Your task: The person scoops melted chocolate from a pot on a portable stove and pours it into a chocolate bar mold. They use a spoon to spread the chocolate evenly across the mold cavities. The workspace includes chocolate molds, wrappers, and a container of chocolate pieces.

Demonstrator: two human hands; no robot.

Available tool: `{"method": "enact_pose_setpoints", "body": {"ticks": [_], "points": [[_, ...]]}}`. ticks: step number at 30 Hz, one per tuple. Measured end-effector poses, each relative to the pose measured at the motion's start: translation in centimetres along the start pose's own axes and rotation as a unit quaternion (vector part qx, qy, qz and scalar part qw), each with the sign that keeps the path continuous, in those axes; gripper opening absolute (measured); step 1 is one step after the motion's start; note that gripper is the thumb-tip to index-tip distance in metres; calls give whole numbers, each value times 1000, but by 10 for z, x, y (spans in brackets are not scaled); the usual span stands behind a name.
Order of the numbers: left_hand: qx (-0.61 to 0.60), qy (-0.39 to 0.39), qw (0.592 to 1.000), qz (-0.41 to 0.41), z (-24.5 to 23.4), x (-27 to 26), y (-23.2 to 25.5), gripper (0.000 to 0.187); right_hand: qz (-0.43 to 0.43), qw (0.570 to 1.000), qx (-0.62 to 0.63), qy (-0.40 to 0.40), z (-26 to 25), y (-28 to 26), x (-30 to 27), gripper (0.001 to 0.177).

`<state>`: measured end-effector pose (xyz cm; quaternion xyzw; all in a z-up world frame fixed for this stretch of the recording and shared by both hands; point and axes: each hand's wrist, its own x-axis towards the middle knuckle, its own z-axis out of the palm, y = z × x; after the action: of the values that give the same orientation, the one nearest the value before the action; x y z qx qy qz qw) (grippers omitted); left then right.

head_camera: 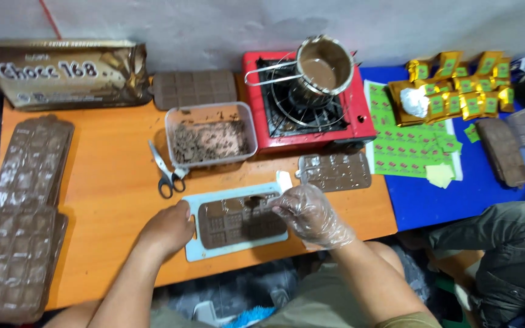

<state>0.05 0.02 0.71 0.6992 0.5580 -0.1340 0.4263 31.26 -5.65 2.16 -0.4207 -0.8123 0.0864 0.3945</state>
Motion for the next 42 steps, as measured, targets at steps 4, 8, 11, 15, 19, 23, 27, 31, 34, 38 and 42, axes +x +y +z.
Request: {"method": "enact_pose_setpoints", "body": {"ticks": [4,8,11,15,19,23,27,31,34,38,42], "points": [[-15,-14,1000,-15,2,4,-3,30,23,1000,3,-4,-4,9,0,6],[-16,-68,989,-128,-3,3,15,35,60,997,54,17,-18,26,2,8],[-16,-68,991,-118,5,12,6,42,354,889,262,123,-25,46,-19,13],[-1,-59,993,-102,10,17,0,34,446,792,344,235,-57,68,-7,23],[-3,-65,993,-101,8,16,2,43,475,637,446,411,-105,44,53,18],[-24,-64,991,-115,6,10,7,38,438,686,333,476,-121,57,94,6],[-6,-58,993,-106,11,15,0,25,314,849,206,370,-110,134,85,23],[-7,-56,993,-106,14,18,-2,26,305,911,-106,257,-103,156,97,26],[-4,-54,993,-104,16,20,-5,29,305,905,-159,249,-96,172,96,24],[-2,-57,993,-102,18,22,-6,29,321,900,-183,230,-90,185,99,27],[-8,-59,993,-107,13,15,0,34,347,898,-152,222,-85,179,109,27]]}}
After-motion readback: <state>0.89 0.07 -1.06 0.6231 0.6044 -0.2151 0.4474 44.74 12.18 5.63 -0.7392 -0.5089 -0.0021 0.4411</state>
